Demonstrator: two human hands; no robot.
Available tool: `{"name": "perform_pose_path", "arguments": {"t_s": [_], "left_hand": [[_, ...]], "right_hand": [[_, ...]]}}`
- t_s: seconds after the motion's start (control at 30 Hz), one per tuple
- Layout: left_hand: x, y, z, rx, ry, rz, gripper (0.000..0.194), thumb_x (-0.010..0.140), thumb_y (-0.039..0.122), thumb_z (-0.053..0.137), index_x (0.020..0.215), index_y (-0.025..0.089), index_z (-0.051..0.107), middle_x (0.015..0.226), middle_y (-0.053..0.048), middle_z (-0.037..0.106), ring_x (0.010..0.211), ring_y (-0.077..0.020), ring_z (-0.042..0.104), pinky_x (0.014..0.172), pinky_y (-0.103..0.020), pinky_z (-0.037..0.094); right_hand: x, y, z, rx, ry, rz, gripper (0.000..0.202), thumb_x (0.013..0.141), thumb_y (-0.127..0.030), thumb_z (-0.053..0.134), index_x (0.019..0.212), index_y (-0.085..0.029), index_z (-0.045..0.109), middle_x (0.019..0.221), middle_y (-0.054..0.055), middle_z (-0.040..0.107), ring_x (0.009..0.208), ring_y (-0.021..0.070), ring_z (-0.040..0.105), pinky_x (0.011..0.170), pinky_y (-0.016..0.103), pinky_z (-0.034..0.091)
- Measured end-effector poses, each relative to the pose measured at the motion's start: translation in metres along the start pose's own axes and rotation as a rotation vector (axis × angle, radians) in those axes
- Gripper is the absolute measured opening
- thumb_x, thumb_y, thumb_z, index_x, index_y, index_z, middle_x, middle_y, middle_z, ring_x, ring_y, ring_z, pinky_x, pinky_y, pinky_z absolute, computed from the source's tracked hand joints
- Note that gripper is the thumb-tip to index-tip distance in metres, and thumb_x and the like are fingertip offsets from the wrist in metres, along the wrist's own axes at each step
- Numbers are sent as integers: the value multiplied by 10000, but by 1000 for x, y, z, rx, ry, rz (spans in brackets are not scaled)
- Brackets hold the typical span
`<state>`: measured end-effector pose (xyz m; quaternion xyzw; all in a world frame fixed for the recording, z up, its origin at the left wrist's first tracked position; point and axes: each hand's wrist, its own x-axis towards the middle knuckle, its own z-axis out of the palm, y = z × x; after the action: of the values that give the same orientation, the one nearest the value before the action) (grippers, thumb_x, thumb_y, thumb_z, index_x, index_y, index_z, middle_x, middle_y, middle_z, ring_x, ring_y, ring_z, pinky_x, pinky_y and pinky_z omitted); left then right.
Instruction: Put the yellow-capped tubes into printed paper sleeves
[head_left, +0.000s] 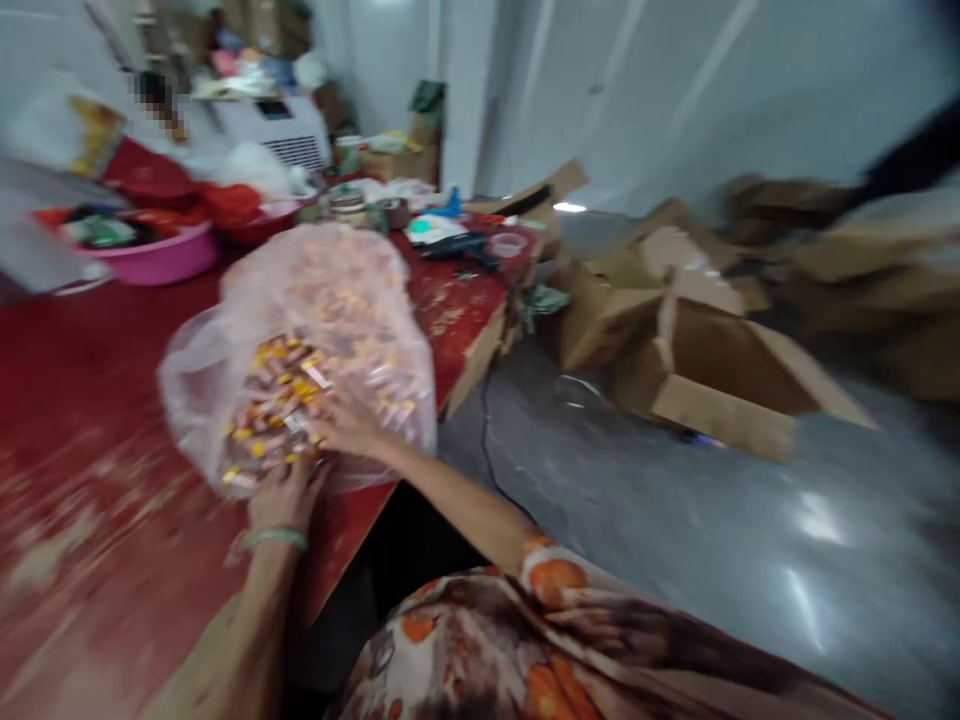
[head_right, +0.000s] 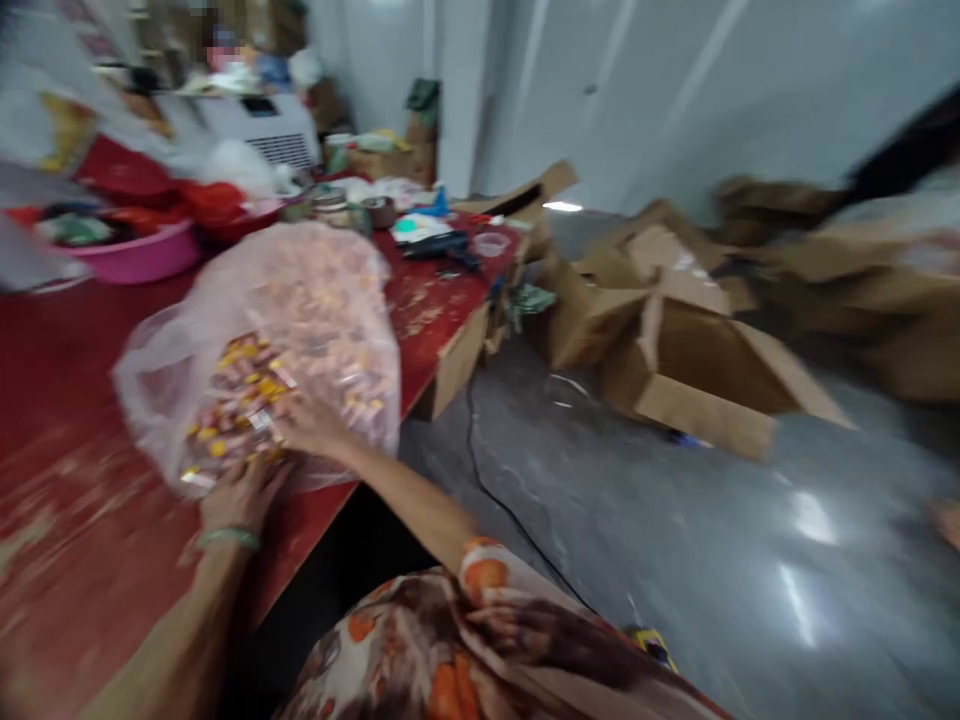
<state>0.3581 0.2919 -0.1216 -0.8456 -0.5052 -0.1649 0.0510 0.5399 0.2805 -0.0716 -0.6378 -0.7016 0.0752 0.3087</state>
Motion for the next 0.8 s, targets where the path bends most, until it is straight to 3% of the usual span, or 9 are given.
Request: {"name": "perform_pose_path", "arguments": {"t_s": [0.13, 0.23, 0.37, 0.5, 0.6, 0.7, 0.8], "left_hand": [[1, 5, -5, 111, -116, -18, 490, 943, 556, 553, 1236, 191, 698, 971, -136, 697, 892, -272, 671, 732, -307, 446], [-3, 6, -7, 82, -114, -27, 489, 946, 556, 556, 1247, 195, 689, 956, -131, 686, 888, -265, 670, 768, -318, 461], [-11, 5, -10, -15, -68, -4, 457, 938, 565, 565, 1177, 202, 705, 918, -116, 677, 879, -249, 656, 780, -318, 462], [-31, -4, -11, -25, 111, -112, 446, 949, 565, 543, 1149, 208, 721, 862, -95, 679, 805, -219, 643, 732, -302, 446], [-53, -11, -12, -3, 253, -222, 380, 976, 497, 525, 1121, 212, 731, 786, -66, 670, 746, -194, 631, 686, -284, 432], [-71, -13, -17, 0, 293, -243, 348, 985, 468, 526, 1099, 210, 730, 766, -46, 668, 708, -170, 619, 658, -269, 421], [-79, -9, -20, -18, 261, -182, 350, 976, 489, 553, 1105, 211, 723, 805, -46, 680, 743, -169, 629, 685, -264, 434]], "right_hand": [[-11, 22, 10, 82, 67, 95, 340, 987, -255, 531, 1304, -173, 623, 1378, 112, 599, 1208, 237, 593, 1077, 380, 455], [-24, 28, 25, 88, 61, 149, 354, 962, -259, 546, 1291, -177, 645, 1486, 136, 515, 1198, 280, 608, 1043, 424, 485], [-34, 26, 40, 67, 64, 90, 419, 933, -236, 537, 1330, -142, 633, 1545, 164, 455, 1290, 330, 550, 1063, 486, 466], [-31, 42, 31, 247, 204, 35, 353, 899, -301, 566, 1189, -162, 713, 1385, 159, 611, 1245, 301, 585, 1092, 486, 440], [-30, 68, 11, 421, 292, 124, 406, 861, -415, 607, 1172, -179, 717, 1170, 125, 713, 1051, 275, 663, 948, 449, 526], [-32, 95, -7, 454, 337, 296, 477, 864, -501, 565, 1090, -112, 725, 923, 119, 727, 800, 243, 671, 756, 385, 551], [-29, 114, -15, 377, 332, 314, 463, 818, -521, 589, 928, -98, 739, 861, 149, 716, 825, 285, 664, 824, 437, 532]]}}
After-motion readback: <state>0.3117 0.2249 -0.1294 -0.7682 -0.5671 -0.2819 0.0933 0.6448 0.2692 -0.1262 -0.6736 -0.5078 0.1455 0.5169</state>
